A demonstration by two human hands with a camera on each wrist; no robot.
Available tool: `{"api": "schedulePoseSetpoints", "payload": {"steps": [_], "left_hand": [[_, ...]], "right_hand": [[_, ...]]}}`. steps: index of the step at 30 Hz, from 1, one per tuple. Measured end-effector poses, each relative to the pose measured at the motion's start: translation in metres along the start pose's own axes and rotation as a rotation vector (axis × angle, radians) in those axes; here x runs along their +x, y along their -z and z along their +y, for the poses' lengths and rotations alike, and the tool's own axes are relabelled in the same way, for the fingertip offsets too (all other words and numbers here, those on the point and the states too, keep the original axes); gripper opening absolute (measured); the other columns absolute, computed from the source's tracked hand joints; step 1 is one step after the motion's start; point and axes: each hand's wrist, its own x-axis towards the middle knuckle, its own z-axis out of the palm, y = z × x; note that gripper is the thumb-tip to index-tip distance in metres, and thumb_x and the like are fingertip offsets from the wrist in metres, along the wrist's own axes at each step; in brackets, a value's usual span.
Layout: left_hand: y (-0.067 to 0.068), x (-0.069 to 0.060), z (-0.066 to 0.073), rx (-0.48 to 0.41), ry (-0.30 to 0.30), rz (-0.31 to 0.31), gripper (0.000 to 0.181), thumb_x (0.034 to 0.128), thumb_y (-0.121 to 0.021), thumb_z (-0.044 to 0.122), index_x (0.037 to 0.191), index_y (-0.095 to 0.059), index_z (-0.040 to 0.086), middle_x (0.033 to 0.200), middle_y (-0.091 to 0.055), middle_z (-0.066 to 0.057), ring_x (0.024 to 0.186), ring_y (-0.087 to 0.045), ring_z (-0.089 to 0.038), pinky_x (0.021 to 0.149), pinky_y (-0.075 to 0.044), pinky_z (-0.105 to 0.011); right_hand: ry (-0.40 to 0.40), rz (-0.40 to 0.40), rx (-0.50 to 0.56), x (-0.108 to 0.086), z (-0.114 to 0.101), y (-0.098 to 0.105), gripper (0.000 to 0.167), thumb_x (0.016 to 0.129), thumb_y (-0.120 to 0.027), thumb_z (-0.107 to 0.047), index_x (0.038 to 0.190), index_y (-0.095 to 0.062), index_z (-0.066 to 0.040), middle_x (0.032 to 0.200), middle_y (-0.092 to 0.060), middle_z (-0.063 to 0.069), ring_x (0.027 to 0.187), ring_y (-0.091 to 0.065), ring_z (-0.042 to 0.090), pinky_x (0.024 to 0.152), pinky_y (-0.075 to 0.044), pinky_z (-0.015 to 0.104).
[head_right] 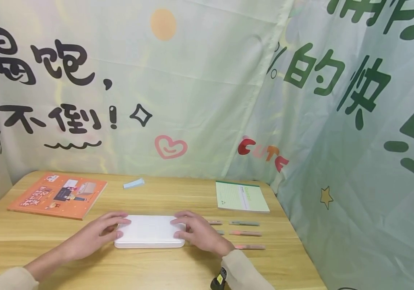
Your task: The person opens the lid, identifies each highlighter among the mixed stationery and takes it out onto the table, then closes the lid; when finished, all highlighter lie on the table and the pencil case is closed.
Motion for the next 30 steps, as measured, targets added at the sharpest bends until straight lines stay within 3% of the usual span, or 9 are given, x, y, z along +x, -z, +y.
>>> {"api": "schedulePoseSetpoints", "payload": {"steps": [4, 12, 23, 27, 30], "left_hand": [[0.001, 0.0, -0.004, -0.02, -0.017, -0.008, 0.042, 0.1113, -0.065, 0.031, 0.147, -0.067, 0.009, 0.164, -0.048, -0.024, 0.146, -0.053, -0.05, 0.112, -0.057, -0.044], [0.001, -0.001, -0.007, -0.057, 0.01, 0.003, 0.04, 0.1101, -0.067, 0.027, 0.147, -0.067, 0.011, 0.165, -0.047, -0.024, 0.148, -0.051, -0.051, 0.114, -0.051, -0.052], [-0.001, -0.001, -0.008, -0.029, 0.005, 0.03, 0.038, 0.1082, -0.069, 0.027, 0.143, -0.069, 0.014, 0.165, -0.049, -0.022, 0.148, -0.05, -0.05, 0.114, -0.053, -0.047], [0.001, -0.001, -0.007, -0.043, -0.009, 0.031, 0.04, 0.1093, -0.068, 0.028, 0.146, -0.067, 0.012, 0.165, -0.047, -0.024, 0.147, -0.051, -0.051, 0.114, -0.052, -0.051], [0.011, -0.001, -0.005, -0.04, 0.006, 0.071, 0.042, 0.111, -0.065, 0.032, 0.149, -0.066, 0.013, 0.166, -0.046, -0.024, 0.141, -0.058, -0.05, 0.111, -0.054, -0.059]], "right_hand": [[-0.006, 0.014, -0.023, 0.003, 0.0, -0.003, 0.042, 0.107, -0.07, -0.033, 0.145, -0.071, -0.015, 0.163, -0.055, 0.007, 0.086, -0.059, 0.002, 0.078, -0.052, 0.019], [-0.023, 0.038, -0.048, 0.006, -0.003, -0.008, 0.041, 0.108, -0.069, -0.033, 0.145, -0.071, -0.015, 0.162, -0.056, 0.004, 0.081, -0.056, 0.001, 0.077, -0.05, 0.019], [-0.018, 0.054, -0.077, 0.006, -0.002, -0.009, 0.041, 0.109, -0.069, -0.034, 0.145, -0.071, -0.016, 0.163, -0.056, 0.003, 0.084, -0.055, 0.0, 0.079, -0.049, 0.02], [-0.007, 0.082, -0.038, 0.003, 0.0, -0.002, 0.04, 0.11, -0.067, -0.032, 0.146, -0.07, -0.014, 0.163, -0.055, 0.01, 0.09, -0.058, 0.004, 0.081, -0.052, 0.021], [-0.011, 0.152, -0.021, 0.0, 0.002, 0.01, 0.037, 0.111, -0.066, -0.026, 0.145, -0.07, -0.012, 0.153, -0.063, 0.013, 0.093, -0.061, 0.009, 0.077, -0.054, 0.023]]}}
